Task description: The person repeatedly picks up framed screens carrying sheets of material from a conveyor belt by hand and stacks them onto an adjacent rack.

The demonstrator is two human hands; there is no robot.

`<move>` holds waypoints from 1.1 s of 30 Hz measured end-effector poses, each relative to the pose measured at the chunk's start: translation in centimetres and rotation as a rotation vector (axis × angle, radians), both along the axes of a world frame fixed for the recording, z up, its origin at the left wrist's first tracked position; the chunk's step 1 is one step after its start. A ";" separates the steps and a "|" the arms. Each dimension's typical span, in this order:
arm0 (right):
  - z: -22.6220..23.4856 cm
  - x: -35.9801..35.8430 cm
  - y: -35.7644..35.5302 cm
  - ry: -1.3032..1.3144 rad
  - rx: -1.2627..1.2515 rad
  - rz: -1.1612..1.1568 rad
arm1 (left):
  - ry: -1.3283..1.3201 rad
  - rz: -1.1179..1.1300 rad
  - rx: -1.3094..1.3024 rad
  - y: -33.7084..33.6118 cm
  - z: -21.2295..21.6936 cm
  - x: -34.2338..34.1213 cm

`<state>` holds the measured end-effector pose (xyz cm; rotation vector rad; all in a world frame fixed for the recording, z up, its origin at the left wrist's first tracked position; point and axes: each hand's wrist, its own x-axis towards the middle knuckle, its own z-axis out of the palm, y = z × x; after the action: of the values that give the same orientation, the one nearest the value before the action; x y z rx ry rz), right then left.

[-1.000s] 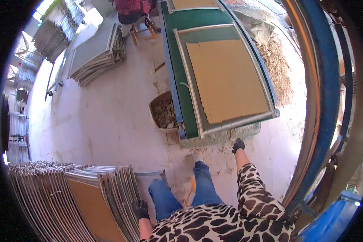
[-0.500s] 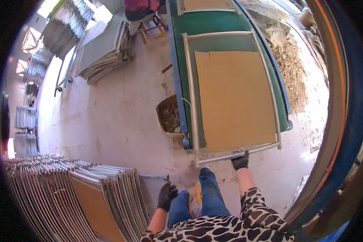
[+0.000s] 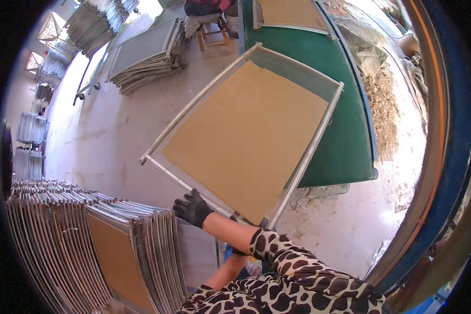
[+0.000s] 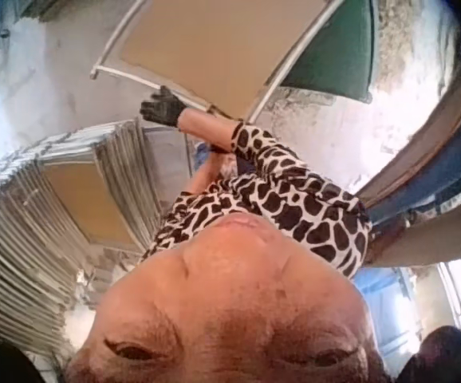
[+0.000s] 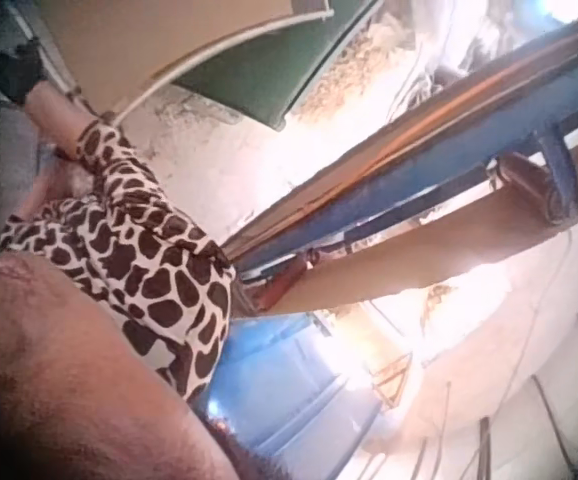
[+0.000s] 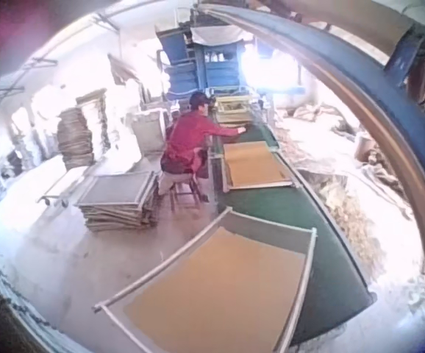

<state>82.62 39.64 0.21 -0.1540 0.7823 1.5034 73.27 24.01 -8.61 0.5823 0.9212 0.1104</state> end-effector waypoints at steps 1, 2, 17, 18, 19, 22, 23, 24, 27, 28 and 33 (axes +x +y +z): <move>-0.1 0.3 0.4 0.010 0.011 0.013 | -0.022 0.120 0.086 2.2 -0.6 -1.1; 1.6 0.8 0.8 -0.146 0.244 0.213 | -0.042 0.275 0.239 5.2 -2.3 -4.2; -22.1 36.1 -30.6 -1.601 -1.240 1.258 | 0.582 0.338 0.572 31.6 15.0 -18.4; -22.1 35.3 -30.3 -1.423 -1.190 1.092 | 0.490 0.362 0.674 31.6 16.1 -19.3; -22.8 35.5 -30.9 -1.533 -1.191 1.100 | 0.374 0.366 0.763 31.5 16.6 -19.5; -22.9 41.0 -38.2 -1.726 -1.244 0.775 | 0.303 0.453 0.860 30.6 16.2 -18.9; -22.2 40.5 -38.9 -1.835 -1.295 0.883 | 0.311 0.489 0.867 30.3 17.0 -19.7; -20.5 40.7 -39.1 -1.950 -1.354 0.986 | 0.304 0.475 0.912 29.9 17.8 -20.0; -14.6 40.1 -35.6 -2.198 -1.369 1.131 | 0.338 0.507 0.916 28.2 20.4 -21.5; -11.4 38.9 -32.9 -2.288 -1.360 1.177 | 0.295 0.538 0.918 27.7 20.7 -24.0; 1.8 42.8 -23.5 -2.231 -1.475 1.073 | 0.127 0.711 0.771 27.8 17.2 -31.0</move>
<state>125.40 16.19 2.01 -2.9495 -0.4489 0.3066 42.25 51.81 8.55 0.9486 1.1737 1.1147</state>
